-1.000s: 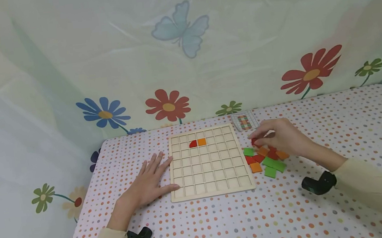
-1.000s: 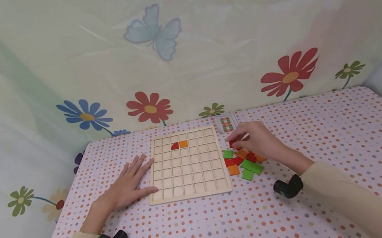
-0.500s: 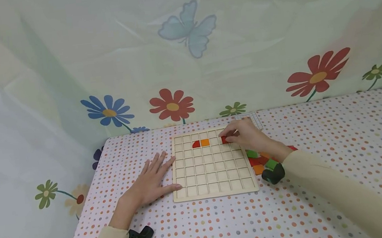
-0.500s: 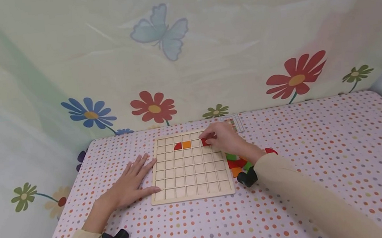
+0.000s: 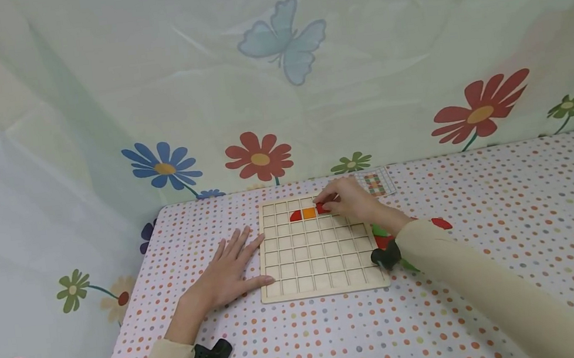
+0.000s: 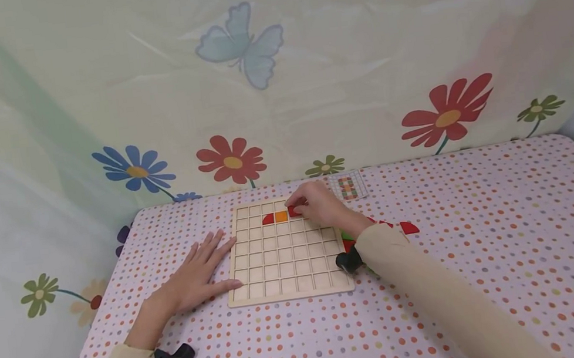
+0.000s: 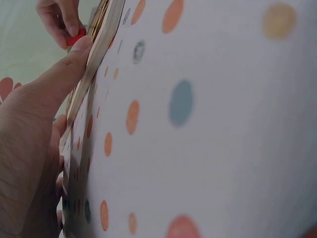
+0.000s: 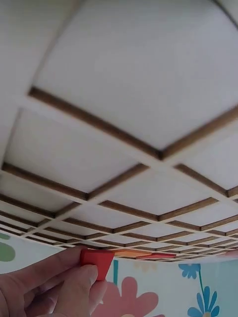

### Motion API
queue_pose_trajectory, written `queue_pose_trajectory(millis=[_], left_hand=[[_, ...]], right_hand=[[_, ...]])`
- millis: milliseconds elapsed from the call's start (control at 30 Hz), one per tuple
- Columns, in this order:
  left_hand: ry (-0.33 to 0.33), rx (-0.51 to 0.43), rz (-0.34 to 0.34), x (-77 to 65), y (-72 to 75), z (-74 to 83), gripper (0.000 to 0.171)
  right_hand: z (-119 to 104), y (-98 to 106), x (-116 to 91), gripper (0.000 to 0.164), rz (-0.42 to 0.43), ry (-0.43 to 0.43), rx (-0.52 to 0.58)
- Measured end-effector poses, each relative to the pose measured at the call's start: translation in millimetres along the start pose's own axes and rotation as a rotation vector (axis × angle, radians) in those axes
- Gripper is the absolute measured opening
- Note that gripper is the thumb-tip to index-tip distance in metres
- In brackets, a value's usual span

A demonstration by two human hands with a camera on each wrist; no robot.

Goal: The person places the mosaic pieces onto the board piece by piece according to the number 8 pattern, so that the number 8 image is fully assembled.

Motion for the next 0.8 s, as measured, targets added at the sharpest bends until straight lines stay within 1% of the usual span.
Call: queue_pose_trajectory(millis=[67, 167, 500, 667, 800], left_hand=[[0.001, -0.003, -0.004, 0.4, 0.2, 0.4, 0.097], [0.004, -0.005, -0.01, 0.5, 1.4, 1.2, 0.096], [0.019, 0.004, -0.03, -0.1, 3.4, 2.3, 0.096], [0.017, 0.007, -0.024, 0.4, 3.5, 2.6, 0.096], [0.014, 0.01, -0.021, 0.6, 3.1, 2.4, 0.096]], right_hand=[[-1.6, -1.3, 1.0, 0.019, -0.008, 0.013, -0.026], [-3.8, -3.1, 1.2, 0.018, -0.019, 0.005, -0.062], [-5.8, -9.4, 1.5, 0.016, -0.004, -0.062, -0.071], [-9.9, -11.0, 3.8, 0.017, -0.013, -0.126, -0.084], [-11.8, -11.5, 4.6, 0.017, -0.009, -0.136, -0.103]])
Point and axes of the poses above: each hand's wrist, its own x-axis towards the middle knuckle, its own y-axis out of the back of the hand, z = x × y, the point moved 1 cm from there along x, towards the middle knuckle, and after that the axes turned 4 degrees about -z, right-handed, at the moved point
